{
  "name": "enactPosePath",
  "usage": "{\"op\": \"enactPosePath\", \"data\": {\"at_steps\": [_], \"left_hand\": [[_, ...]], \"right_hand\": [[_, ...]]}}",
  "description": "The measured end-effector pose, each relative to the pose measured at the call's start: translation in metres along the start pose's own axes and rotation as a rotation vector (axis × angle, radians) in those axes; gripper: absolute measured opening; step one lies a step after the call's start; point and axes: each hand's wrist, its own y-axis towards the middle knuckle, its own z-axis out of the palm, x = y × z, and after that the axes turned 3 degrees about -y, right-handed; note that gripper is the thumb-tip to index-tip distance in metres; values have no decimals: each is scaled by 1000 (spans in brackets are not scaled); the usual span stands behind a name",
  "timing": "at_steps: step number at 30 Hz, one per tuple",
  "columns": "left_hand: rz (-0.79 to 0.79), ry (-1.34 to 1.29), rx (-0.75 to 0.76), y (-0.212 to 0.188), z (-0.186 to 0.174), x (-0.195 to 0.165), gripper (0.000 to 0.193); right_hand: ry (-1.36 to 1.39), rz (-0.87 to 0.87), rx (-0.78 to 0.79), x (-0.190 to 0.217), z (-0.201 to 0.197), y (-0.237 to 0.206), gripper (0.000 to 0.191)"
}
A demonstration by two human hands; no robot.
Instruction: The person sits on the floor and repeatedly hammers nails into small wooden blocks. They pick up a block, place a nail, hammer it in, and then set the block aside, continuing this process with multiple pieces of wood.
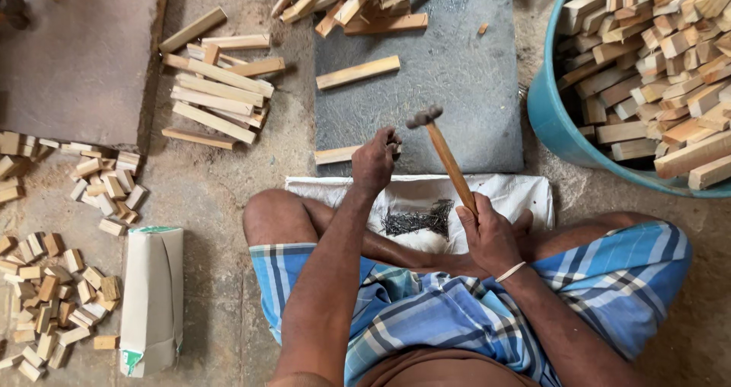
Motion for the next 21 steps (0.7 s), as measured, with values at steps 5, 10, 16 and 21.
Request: {"op": "enactPosePath", "data": {"at_steps": [5, 10, 16, 21], "left_hand": [[-1, 48, 26, -1, -2, -1, 32], [28, 51, 16, -4, 0, 5, 35], [-19, -87, 90, -8, -4, 16, 55], [-128, -126, 256, -7, -15, 9, 49]], "right_hand": [[-296, 89, 174, 12, -2, 6, 30], [-182, 104, 80, 2, -5, 1, 31], [0, 25, -55, -7, -2, -9, 37], [-247, 147, 193, -14, 17, -1, 38]]}}
